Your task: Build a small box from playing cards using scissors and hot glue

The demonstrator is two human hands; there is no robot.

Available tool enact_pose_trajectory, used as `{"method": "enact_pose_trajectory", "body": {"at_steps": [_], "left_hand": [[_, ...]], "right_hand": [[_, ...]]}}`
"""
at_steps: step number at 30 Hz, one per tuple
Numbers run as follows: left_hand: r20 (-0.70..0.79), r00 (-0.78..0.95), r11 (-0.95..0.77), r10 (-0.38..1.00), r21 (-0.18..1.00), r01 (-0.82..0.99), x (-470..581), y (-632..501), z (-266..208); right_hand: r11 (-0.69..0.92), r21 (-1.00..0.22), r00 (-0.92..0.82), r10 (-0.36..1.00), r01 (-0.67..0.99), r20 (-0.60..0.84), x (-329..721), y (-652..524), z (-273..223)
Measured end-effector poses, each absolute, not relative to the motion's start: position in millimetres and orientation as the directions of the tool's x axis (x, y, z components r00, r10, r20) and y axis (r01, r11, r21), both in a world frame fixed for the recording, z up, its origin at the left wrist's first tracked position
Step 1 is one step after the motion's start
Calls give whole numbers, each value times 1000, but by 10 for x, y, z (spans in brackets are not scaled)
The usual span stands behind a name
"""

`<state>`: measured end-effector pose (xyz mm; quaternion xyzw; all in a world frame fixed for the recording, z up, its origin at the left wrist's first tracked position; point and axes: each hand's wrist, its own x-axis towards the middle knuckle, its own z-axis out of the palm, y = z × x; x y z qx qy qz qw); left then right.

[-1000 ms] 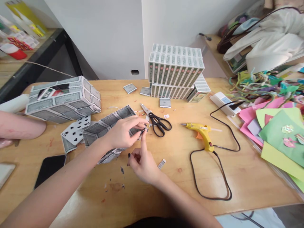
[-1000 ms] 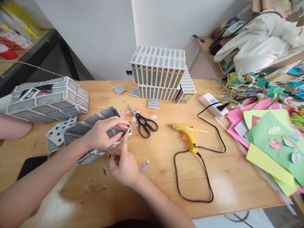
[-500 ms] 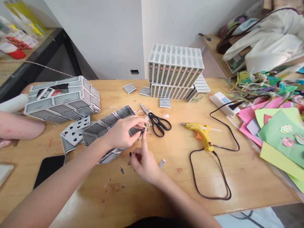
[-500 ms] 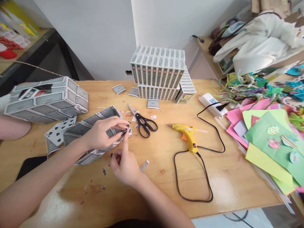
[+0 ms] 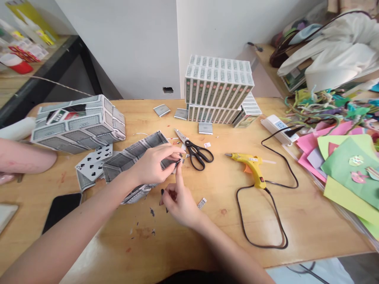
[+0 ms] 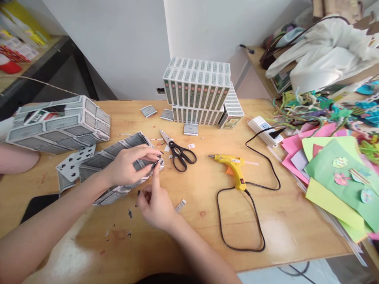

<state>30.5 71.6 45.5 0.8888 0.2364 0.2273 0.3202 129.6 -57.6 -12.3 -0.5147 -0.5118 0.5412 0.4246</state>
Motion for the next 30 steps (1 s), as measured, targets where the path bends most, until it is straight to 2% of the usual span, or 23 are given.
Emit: {"method": "enact_pose_trajectory", "body": {"at_steps": [5,15,22,30], "left_hand": [[263,776,-685,573,673,277,309,715,454],[248,771,-671,586,683,290,295,718,457],[247,770,-670,589,681,294,287,729,449],[260,771,-676,581,682,280,279,727,435]], "right_hand": [[-126,-992,-107,986,22,-128,1302,-568,-124],[-169,-965,-68,985,-199,-159,1225,-597,-27],[-127,-986,61,989,-109,-134,1262,-669,-10],[-153,-965,50,985,-212,-167,1380,-572,-35]]}}
